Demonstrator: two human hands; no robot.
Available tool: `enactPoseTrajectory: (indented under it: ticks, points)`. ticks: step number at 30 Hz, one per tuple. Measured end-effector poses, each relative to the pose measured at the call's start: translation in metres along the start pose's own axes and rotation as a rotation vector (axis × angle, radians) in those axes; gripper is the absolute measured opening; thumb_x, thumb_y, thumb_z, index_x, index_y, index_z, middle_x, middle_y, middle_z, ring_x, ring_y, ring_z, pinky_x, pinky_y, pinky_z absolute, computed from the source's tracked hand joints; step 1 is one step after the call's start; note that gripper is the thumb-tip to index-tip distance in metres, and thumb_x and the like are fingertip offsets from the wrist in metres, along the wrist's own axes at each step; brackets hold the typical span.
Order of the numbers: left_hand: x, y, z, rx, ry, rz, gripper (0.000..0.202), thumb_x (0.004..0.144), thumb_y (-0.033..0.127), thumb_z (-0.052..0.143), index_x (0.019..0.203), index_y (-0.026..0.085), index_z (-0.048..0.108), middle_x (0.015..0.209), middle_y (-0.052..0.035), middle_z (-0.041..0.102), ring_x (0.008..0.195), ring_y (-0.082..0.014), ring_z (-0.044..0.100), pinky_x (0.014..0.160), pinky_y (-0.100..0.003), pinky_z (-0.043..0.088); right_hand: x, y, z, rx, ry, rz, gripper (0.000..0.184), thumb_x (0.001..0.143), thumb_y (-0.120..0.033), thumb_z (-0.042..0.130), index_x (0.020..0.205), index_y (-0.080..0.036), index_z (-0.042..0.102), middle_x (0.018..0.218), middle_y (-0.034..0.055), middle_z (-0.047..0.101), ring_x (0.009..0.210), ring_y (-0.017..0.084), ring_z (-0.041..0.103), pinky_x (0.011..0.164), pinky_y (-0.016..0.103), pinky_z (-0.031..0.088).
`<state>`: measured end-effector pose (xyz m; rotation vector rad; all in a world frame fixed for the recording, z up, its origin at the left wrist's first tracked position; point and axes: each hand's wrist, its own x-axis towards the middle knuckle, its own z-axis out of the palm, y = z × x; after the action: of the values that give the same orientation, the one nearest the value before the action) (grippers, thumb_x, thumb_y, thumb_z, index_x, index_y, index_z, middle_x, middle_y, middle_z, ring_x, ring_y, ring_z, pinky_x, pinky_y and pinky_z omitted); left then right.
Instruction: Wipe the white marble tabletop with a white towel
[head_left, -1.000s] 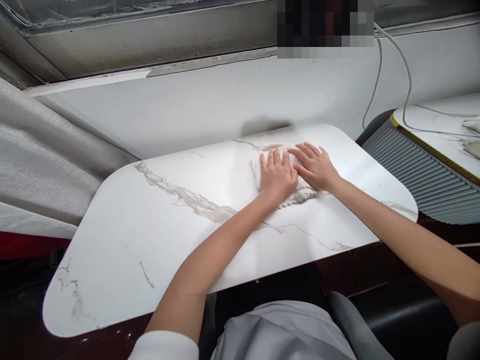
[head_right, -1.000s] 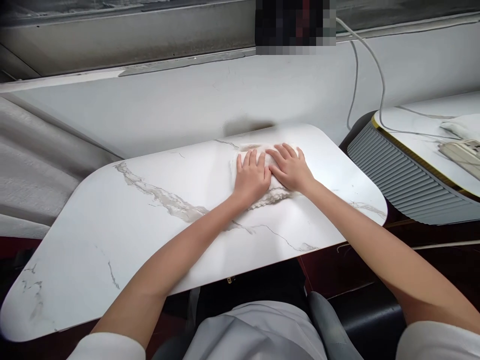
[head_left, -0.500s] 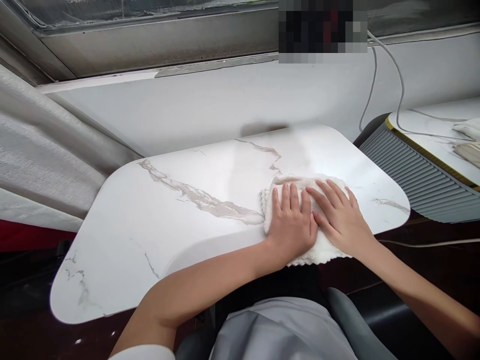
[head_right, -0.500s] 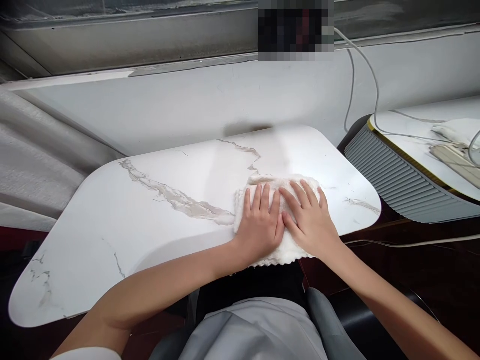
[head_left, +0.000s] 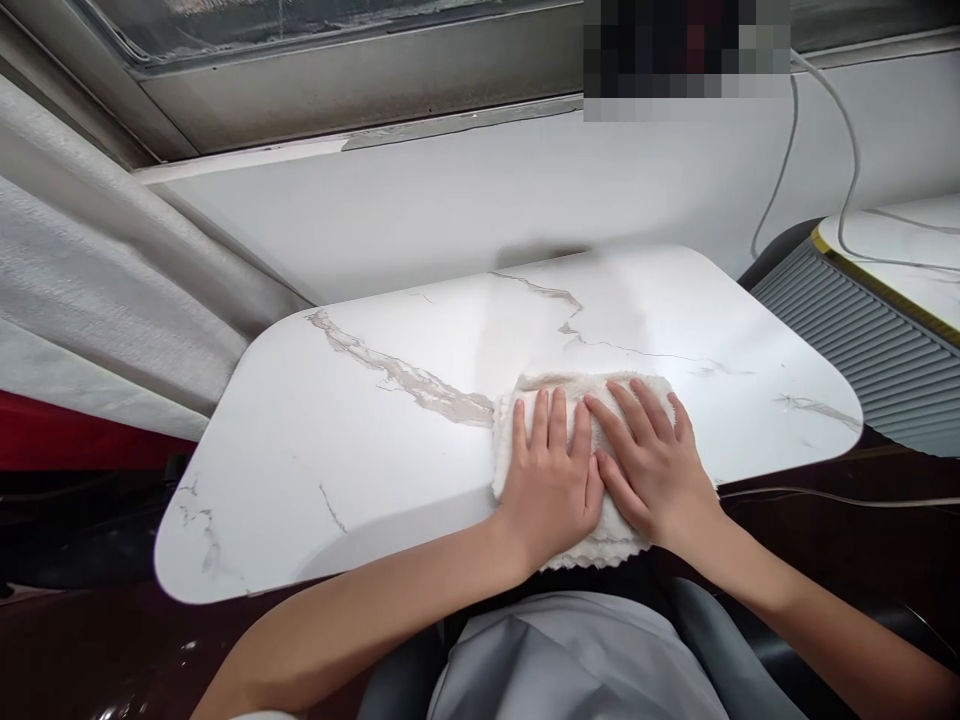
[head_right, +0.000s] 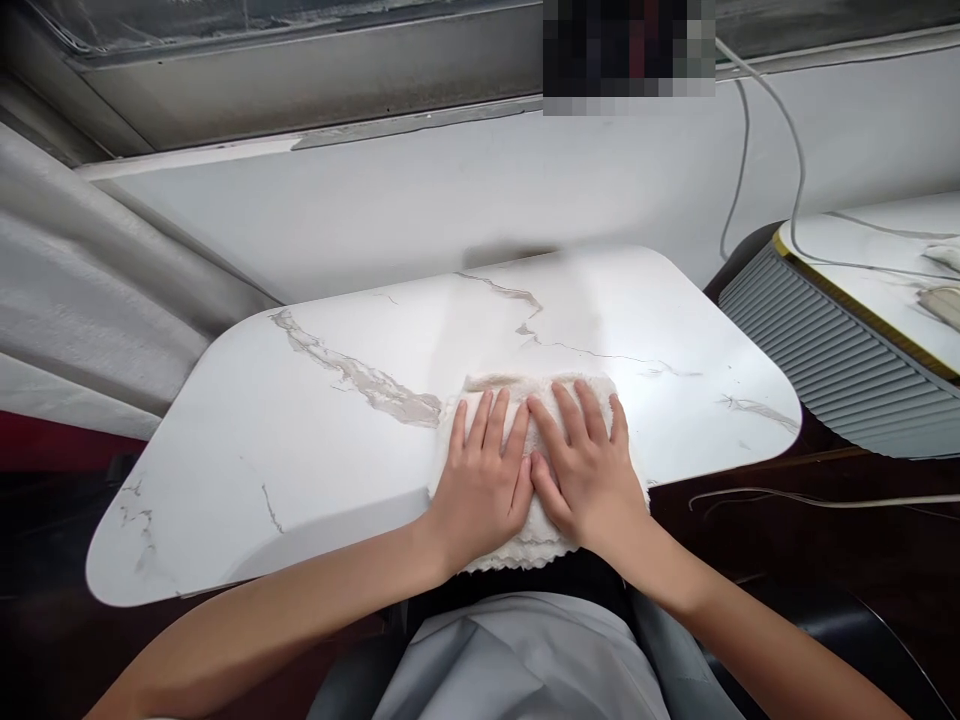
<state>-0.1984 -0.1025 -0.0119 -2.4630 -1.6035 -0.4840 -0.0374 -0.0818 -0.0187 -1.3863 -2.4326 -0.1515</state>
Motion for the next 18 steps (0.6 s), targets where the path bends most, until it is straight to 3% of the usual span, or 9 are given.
enactPoseTrajectory:
  ticks: [12,18]
  points:
    - [0.009,-0.019,0.001,-0.034,-0.093,-0.009,0.056,0.099,0.033,0.039,0.147,0.005,0.044,0.154,-0.0254,0.042,0.146,-0.0403,0.034,0.120,-0.062,0.026,0.019,-0.002,0.008,-0.040,-0.018,-0.025,0.054,0.100,-0.033,0.030,0.146,-0.014,0.050,0.151,0.0199,0.046,0.145,0.039,0.032,0.115,0.063,0.021]
    - [0.046,-0.048,0.011,-0.041,-0.123,-0.131,0.053,0.099,0.030,0.036,0.147,0.008,0.044,0.156,-0.0207,0.042,0.148,-0.0355,0.033,0.122,-0.058,0.022,0.072,0.011,0.018,0.058,-0.122,-0.005,0.057,0.099,-0.036,0.026,0.151,-0.019,0.043,0.156,0.0169,0.041,0.146,0.037,0.029,0.114,0.063,0.020]
